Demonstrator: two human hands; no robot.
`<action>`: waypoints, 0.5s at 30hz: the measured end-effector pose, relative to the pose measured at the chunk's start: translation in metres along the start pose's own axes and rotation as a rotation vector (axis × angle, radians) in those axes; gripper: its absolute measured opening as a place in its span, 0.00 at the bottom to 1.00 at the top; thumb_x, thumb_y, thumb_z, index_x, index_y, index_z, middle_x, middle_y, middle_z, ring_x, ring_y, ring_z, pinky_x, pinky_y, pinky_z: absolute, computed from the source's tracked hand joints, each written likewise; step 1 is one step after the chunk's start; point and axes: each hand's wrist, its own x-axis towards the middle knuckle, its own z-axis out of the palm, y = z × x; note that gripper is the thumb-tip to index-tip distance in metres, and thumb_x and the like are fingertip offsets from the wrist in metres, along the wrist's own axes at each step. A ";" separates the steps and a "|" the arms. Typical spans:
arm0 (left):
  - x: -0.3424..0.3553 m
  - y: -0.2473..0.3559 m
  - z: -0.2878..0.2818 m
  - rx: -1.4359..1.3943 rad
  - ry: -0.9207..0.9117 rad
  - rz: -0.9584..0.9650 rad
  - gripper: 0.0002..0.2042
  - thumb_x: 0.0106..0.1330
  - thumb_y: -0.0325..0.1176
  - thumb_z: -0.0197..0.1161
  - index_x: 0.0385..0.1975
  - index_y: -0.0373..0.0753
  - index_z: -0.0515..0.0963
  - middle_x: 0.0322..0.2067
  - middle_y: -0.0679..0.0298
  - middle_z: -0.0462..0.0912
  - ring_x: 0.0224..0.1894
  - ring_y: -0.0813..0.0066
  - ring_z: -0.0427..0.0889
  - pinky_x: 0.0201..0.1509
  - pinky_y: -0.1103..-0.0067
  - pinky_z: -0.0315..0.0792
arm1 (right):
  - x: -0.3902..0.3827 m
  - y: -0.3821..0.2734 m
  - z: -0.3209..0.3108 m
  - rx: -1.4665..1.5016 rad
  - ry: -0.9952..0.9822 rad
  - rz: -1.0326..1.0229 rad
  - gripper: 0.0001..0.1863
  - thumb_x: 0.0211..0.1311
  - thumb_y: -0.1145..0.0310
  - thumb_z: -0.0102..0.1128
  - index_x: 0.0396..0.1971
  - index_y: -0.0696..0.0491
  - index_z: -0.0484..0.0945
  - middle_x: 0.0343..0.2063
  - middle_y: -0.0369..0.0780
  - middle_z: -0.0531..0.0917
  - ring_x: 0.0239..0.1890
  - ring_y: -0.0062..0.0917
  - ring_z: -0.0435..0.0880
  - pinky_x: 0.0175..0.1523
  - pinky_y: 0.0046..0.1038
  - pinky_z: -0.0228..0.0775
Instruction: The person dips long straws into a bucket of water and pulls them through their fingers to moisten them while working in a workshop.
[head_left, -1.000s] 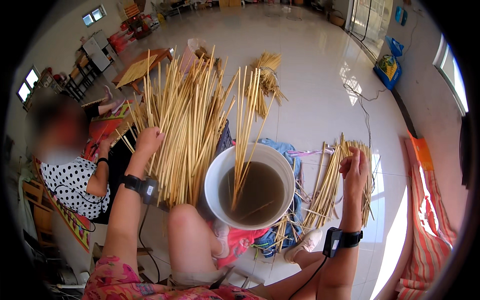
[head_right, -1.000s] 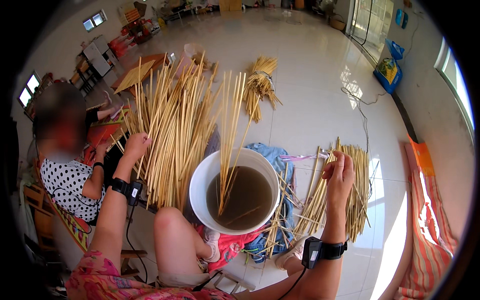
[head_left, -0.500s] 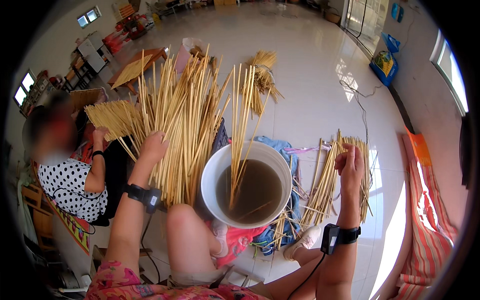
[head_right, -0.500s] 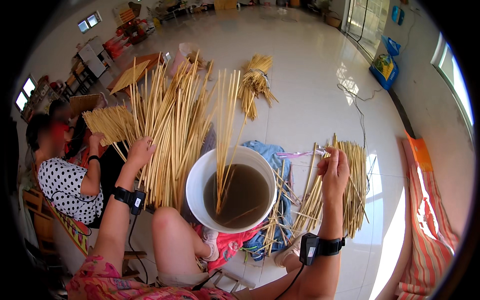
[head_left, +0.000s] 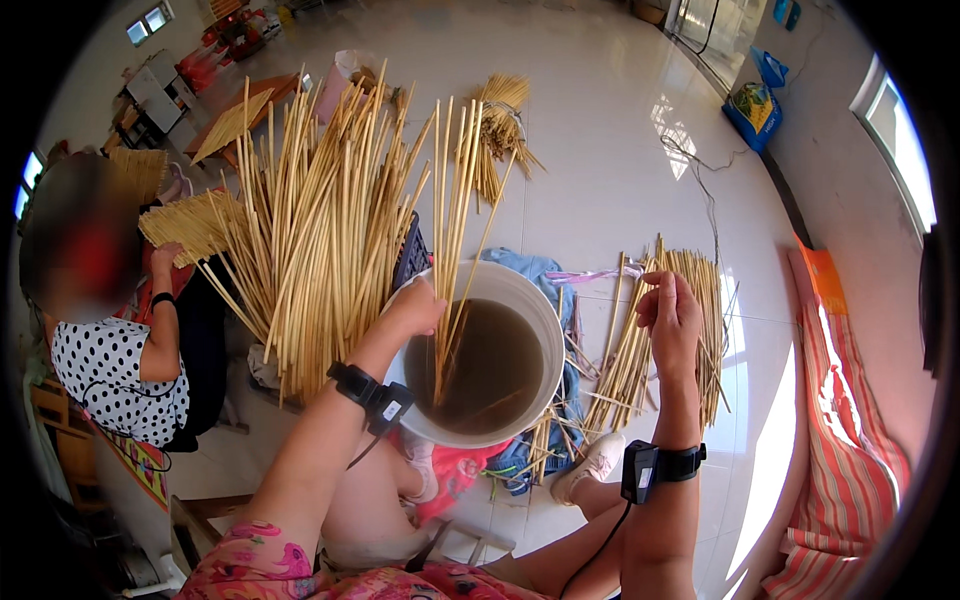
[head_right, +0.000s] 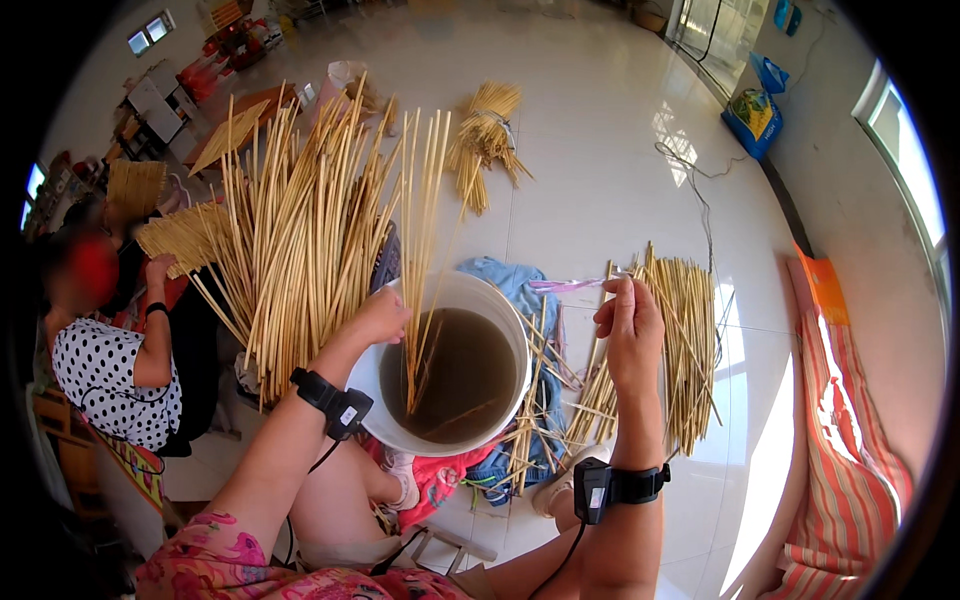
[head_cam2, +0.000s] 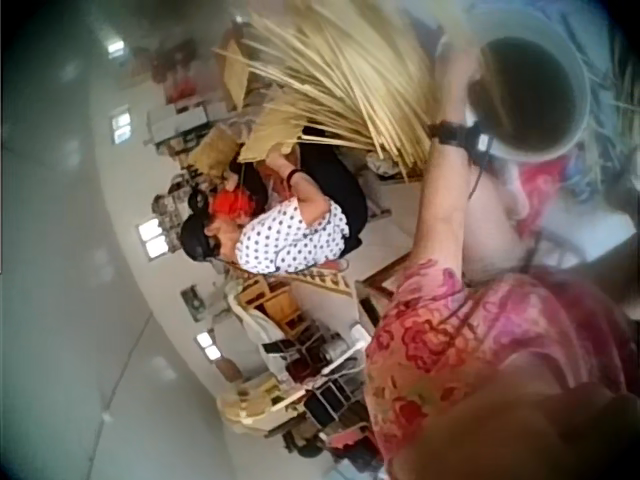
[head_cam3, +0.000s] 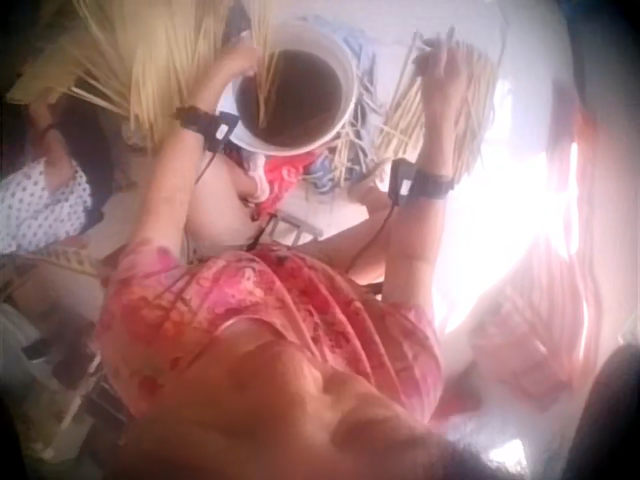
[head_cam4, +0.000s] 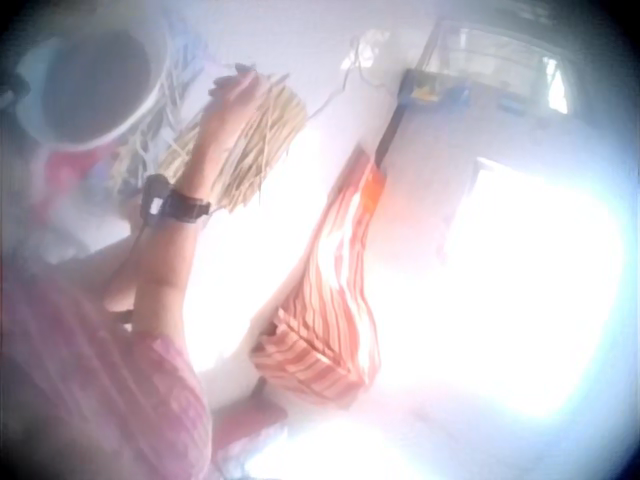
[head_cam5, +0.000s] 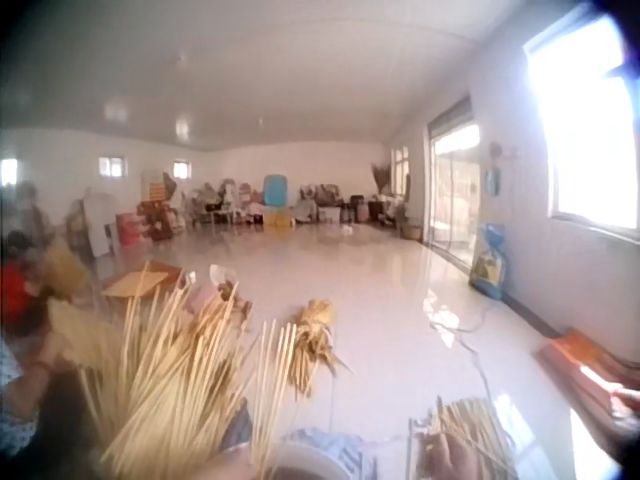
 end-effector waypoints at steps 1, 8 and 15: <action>0.002 -0.004 0.006 -0.063 0.014 0.008 0.16 0.62 0.33 0.56 0.41 0.24 0.70 0.30 0.51 0.80 0.23 0.70 0.82 0.23 0.78 0.77 | -0.001 0.000 0.002 -0.023 -0.004 -0.002 0.17 0.72 0.62 0.40 0.35 0.58 0.75 0.16 0.33 0.73 0.17 0.12 0.68 0.24 0.16 0.62; 0.028 -0.029 0.025 -0.199 -0.030 0.209 0.11 0.61 0.32 0.61 0.40 0.33 0.77 0.27 0.65 0.80 0.26 0.81 0.75 0.32 0.83 0.70 | -0.004 -0.005 0.016 -0.080 -0.061 0.008 0.16 0.72 0.62 0.42 0.34 0.58 0.75 0.15 0.34 0.73 0.17 0.12 0.68 0.23 0.16 0.61; 0.027 -0.003 0.054 -0.128 -0.082 0.369 0.12 0.63 0.37 0.59 0.26 0.32 0.77 0.19 0.64 0.77 0.23 0.79 0.75 0.29 0.81 0.69 | -0.007 0.000 0.038 -0.206 -0.175 0.073 0.16 0.71 0.62 0.44 0.34 0.59 0.76 0.14 0.34 0.74 0.17 0.14 0.70 0.24 0.19 0.62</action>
